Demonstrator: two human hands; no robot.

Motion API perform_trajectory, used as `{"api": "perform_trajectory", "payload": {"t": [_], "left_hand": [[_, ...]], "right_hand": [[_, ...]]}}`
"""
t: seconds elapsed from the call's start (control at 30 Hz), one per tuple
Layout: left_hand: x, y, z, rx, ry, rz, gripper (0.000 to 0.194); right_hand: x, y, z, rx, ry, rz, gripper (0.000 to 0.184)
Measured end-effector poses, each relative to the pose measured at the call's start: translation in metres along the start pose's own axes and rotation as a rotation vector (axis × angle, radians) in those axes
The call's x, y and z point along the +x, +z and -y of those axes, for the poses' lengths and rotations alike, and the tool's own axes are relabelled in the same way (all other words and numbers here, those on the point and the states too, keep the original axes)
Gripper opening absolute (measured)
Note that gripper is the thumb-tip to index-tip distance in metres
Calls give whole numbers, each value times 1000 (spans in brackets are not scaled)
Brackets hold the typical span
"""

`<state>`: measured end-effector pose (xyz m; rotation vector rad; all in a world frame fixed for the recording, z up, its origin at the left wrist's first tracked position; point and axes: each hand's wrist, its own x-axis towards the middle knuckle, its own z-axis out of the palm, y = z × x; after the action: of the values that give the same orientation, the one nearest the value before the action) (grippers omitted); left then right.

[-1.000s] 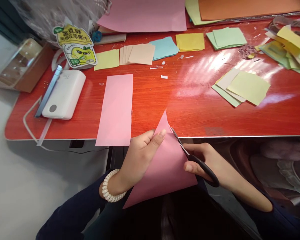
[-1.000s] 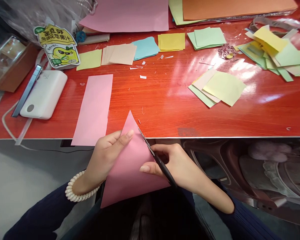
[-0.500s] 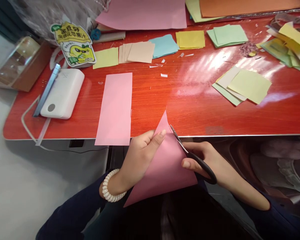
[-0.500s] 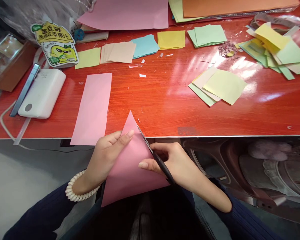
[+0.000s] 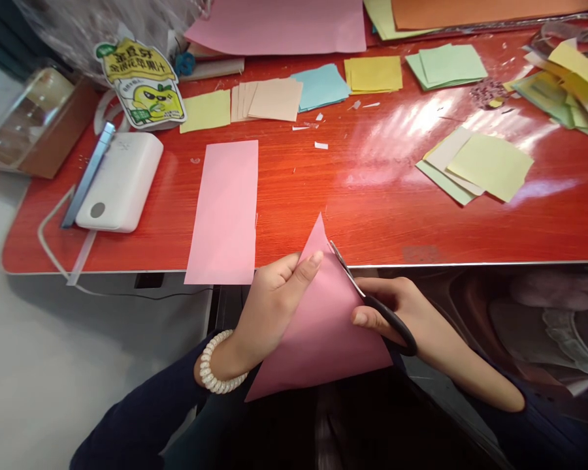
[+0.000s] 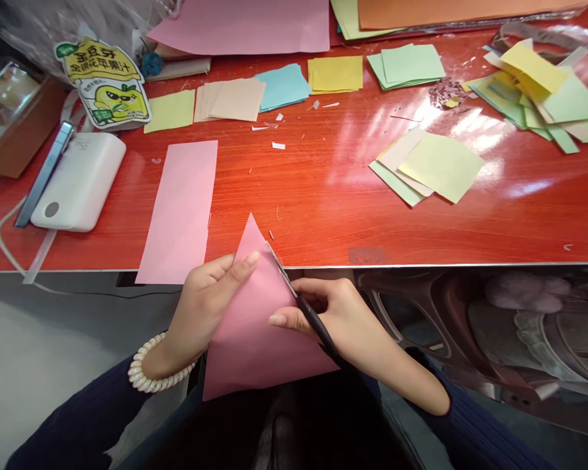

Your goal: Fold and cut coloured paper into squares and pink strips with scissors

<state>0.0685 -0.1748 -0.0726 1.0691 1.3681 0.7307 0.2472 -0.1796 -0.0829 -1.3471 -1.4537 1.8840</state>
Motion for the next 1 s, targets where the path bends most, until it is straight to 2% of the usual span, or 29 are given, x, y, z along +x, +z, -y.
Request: {"api": "perform_trajectory", "payload": {"t": [0.23, 0.43, 0.57, 0.67, 0.77, 0.87, 1.0], "left_hand": [[-1, -1, 2, 15, -11, -22, 47], [-1, -1, 4, 5, -29, 18, 43], [0, -2, 4, 1, -23, 3, 43], [1, -4, 2, -10, -20, 18, 42], [0, -5, -2, 3, -25, 60, 41], [-3, -4, -5, 16, -20, 83, 40], [-7, -5, -8, 27, -27, 121, 40]], "right_hand": [[0, 0, -2, -88, -7, -19, 45], [2, 1, -4, -109, -39, -68, 45], [0, -2, -6, -6, -80, -138, 35], [-2, 0, 2, 99, -159, -243, 34], [-1, 5, 16, 78, -205, -334, 29], [0, 7, 25, 27, -230, -331, 25], [0, 1, 22, 4, -230, -356, 22]]}}
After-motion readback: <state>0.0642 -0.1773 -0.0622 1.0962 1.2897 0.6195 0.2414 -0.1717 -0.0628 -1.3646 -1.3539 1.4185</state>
